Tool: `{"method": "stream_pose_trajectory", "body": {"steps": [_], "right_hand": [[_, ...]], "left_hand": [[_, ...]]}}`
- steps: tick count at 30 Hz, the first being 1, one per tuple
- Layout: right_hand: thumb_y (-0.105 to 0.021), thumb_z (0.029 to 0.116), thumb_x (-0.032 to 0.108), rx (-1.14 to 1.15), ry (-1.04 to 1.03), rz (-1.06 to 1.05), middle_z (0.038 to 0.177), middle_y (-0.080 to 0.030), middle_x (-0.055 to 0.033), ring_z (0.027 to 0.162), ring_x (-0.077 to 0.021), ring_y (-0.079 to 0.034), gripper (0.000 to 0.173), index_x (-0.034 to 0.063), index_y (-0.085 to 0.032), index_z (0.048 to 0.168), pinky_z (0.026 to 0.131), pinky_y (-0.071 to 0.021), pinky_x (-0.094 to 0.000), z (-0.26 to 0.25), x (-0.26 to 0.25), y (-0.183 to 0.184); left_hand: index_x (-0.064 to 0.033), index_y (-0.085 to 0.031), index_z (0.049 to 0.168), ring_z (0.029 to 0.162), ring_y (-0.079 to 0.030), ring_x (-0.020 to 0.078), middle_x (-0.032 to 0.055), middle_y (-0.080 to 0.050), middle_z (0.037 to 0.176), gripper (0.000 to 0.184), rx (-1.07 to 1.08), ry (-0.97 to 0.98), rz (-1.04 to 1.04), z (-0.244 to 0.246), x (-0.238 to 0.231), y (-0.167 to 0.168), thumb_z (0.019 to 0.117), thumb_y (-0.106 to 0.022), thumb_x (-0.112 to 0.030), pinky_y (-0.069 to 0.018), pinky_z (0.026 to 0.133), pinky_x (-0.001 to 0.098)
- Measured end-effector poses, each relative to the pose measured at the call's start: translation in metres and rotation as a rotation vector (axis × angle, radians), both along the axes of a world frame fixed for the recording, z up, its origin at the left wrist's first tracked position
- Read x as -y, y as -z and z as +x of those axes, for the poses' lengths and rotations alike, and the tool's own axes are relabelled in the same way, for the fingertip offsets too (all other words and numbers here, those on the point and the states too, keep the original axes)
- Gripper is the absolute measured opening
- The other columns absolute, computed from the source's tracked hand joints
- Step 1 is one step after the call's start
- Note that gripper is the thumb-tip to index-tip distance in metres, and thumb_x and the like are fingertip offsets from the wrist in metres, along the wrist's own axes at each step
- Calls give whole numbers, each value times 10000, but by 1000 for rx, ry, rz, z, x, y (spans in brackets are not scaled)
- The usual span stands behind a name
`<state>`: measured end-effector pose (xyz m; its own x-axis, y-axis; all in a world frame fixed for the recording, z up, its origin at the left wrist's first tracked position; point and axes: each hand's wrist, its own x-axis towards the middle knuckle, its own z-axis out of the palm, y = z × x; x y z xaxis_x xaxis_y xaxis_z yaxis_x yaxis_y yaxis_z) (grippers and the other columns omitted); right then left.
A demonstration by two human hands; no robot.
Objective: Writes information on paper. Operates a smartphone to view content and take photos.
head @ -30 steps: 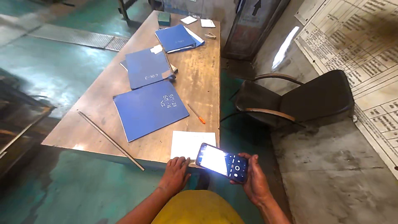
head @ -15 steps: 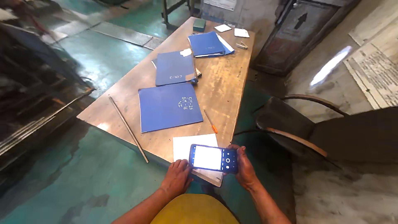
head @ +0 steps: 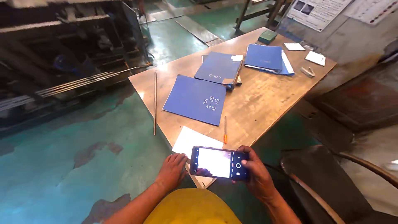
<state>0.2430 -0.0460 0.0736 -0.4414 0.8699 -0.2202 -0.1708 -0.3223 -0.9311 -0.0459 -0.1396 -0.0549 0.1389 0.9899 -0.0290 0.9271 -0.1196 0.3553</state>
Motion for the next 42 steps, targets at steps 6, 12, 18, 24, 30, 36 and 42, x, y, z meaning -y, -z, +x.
{"method": "stream_pose_trajectory", "body": {"steps": [6, 12, 18, 24, 30, 36, 42], "right_hand": [[-570, 829, 84, 9, 5, 41, 1009, -687, -147, 729, -235, -722, 399, 89, -519, 1225, 530, -616, -373, 5, 11, -8], [-554, 824, 64, 8, 47, 52, 1001, -695, -114, 730, -212, -725, 379, 93, -524, 1201, 518, -614, -361, 4, 19, -12], [-556, 831, 77, -6, 133, 59, 1049, -696, -114, 753, -220, -733, 397, 88, -509, 1225, 490, -611, -366, 8, 27, -4], [-547, 853, 86, -26, 177, 47, 1026, -689, -110, 711, -214, -723, 389, 71, -485, 1237, 474, -604, -360, 5, 35, 4], [-509, 833, 71, 44, 257, 30, 1003, -691, -111, 711, -220, -728, 404, 56, -488, 1236, 468, -606, -365, 6, 36, 14], [-494, 890, 159, 66, 158, 4, 995, -690, -128, 717, -233, -721, 366, 68, -509, 1243, 520, -612, -374, 17, 20, 20], [-478, 903, 229, 81, 19, 21, 1021, -691, -155, 725, -241, -715, 370, 112, -535, 1249, 538, -605, -362, 10, -6, 7]], "left_hand": [[-104, -671, 1322, 1326, -561, 338, 108, -650, 1365, 490, 29, 57, 9, 6, -4, -8, 926, -684, -392, -421, 1110, 562], [-80, -675, 1297, 1254, -608, 372, 157, -669, 1288, 509, 86, 195, 71, -1, -13, -2, 906, -713, -403, -486, 1050, 557], [-72, -566, 1448, 1393, -480, 378, 179, -522, 1493, 528, 155, -163, -50, -41, -38, -22, 982, -658, -301, -415, 1124, 570], [-99, -600, 1415, 1427, -449, 316, 112, -535, 1500, 514, 11, -43, -202, -48, -51, -20, 991, -636, -386, -344, 1188, 512], [13, -675, 1206, 1286, -562, 350, 186, -624, 1316, 422, 19, -233, -273, -9, -41, -30, 1003, -608, -350, -474, 1070, 483], [55, -649, 1214, 1274, -537, 457, 311, -543, 1351, 565, 322, -587, -239, -5, -33, -21, 881, -776, -383, -471, 1062, 564], [17, -564, 1275, 927, -687, 293, 169, -686, 1065, 629, 727, -831, -437, -11, -28, 6, 888, -785, -427, -566, 862, 500]]}}
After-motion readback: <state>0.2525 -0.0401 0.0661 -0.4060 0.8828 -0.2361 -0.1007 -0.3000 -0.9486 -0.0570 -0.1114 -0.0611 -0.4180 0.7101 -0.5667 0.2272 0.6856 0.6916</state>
